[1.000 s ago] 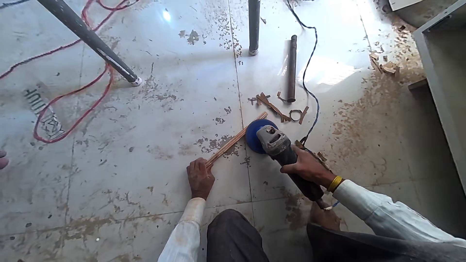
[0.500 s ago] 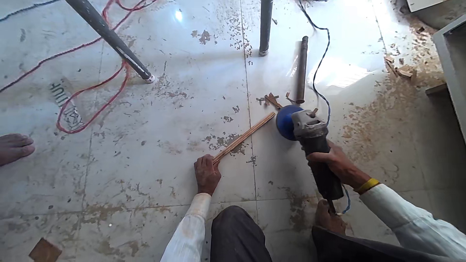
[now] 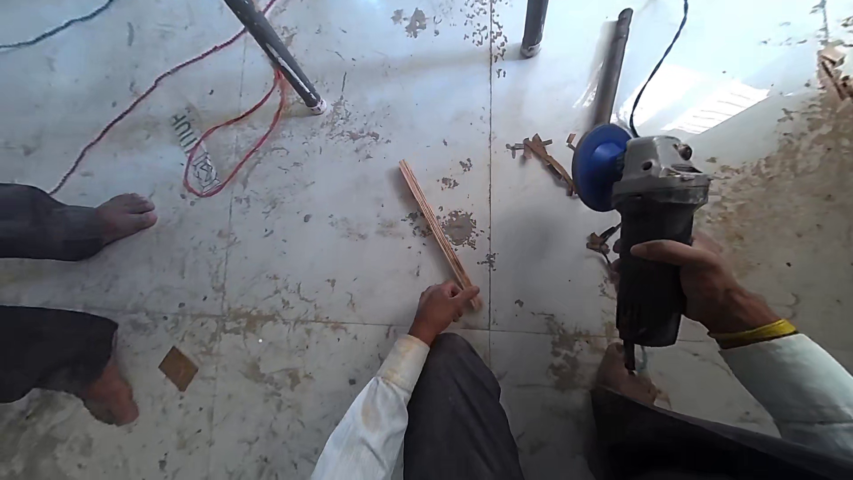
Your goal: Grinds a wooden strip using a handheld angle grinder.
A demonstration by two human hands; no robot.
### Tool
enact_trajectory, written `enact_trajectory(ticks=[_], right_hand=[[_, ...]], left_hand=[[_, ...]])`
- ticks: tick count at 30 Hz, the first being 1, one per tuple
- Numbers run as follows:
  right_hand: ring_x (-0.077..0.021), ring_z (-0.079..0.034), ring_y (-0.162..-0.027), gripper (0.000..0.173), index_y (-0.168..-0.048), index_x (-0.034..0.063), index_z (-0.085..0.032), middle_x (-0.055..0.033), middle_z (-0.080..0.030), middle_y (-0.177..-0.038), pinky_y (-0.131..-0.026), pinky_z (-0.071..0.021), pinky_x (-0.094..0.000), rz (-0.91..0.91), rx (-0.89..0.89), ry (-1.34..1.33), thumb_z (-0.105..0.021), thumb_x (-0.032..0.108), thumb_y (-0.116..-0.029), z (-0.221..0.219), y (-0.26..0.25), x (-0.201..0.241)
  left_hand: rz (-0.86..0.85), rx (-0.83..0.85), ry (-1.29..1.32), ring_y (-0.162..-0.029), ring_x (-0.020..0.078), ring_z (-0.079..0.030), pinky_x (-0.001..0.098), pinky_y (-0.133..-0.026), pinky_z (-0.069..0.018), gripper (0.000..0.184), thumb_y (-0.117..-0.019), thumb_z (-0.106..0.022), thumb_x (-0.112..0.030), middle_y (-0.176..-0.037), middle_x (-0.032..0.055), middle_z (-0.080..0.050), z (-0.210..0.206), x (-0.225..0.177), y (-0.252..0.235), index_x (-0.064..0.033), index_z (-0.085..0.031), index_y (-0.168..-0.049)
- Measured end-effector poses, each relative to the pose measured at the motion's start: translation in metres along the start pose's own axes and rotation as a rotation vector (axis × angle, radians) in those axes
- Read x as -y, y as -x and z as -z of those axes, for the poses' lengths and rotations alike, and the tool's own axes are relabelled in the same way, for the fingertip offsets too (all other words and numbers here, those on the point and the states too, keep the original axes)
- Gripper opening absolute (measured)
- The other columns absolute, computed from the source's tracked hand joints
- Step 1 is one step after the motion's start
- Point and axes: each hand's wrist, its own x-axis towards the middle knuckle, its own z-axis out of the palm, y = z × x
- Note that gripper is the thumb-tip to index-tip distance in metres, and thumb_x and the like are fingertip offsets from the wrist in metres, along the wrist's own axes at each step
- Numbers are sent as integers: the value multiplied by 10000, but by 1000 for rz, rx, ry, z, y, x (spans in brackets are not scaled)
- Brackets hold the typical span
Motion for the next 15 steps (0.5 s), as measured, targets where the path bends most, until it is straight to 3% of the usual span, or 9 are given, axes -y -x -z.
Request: enact_trajectory(ticks=[1,3,8,10,12,15], right_hand=[[-184,-724,-681,445,-1145,152,-610,-43,-732,-868,-576,-621,-366,3,26,-37,-687,247,-716,-2,0,2],[-184,-720,-667,433,-1120,160,-611,-46,-727,-846,-572,-621,-366,6,69,-77,-684,258,-704,-3,-1,4],[-179,-723,-663,427,-1125,164,-603,-47,-736,-849,-567,-623,-357,6,133,-106,-662,242,-710,-9,2,6],[-187,-722,-677,462,-1149,155,-598,-59,-731,-873,-580,-625,-363,-1,165,-111,-683,263,-707,-9,1,2],[-193,-721,-689,477,-1152,149,-610,-66,-727,-883,-590,-626,-368,-13,180,-99,-698,270,-699,-10,1,-1],[-183,-713,-661,441,-1126,150,-624,-64,-726,-856,-571,-618,-357,-23,192,-75,-697,263,-706,-14,4,-2]], left_hand=[[-12,42,0,-736,246,-657,459,-751,-539,474,-1022,-598,-482,-811,110,-689,2,-3,-1,-14,-671,-1031],[-27,-1,-71,-799,305,-681,531,-802,-540,456,-1031,-601,-449,-852,148,-703,8,-4,3,-1,-682,-1061],[-37,-345,-171,-864,389,-697,610,-829,-532,391,-1039,-616,-358,-895,212,-708,26,15,11,23,-681,-1096],[-135,-498,-333,-1005,456,-685,633,-904,-523,371,-1031,-623,-241,-1061,290,-695,44,16,5,78,-634,-1220],[-303,-570,-517,-1237,488,-600,605,-1047,-476,429,-1013,-624,-139,-1306,335,-611,74,13,-21,113,-550,-1352],[-643,-500,-715,-1486,480,-349,616,-1225,-246,510,-918,-678,12,-1545,299,-443,122,-7,-79,115,-524,-1393]])
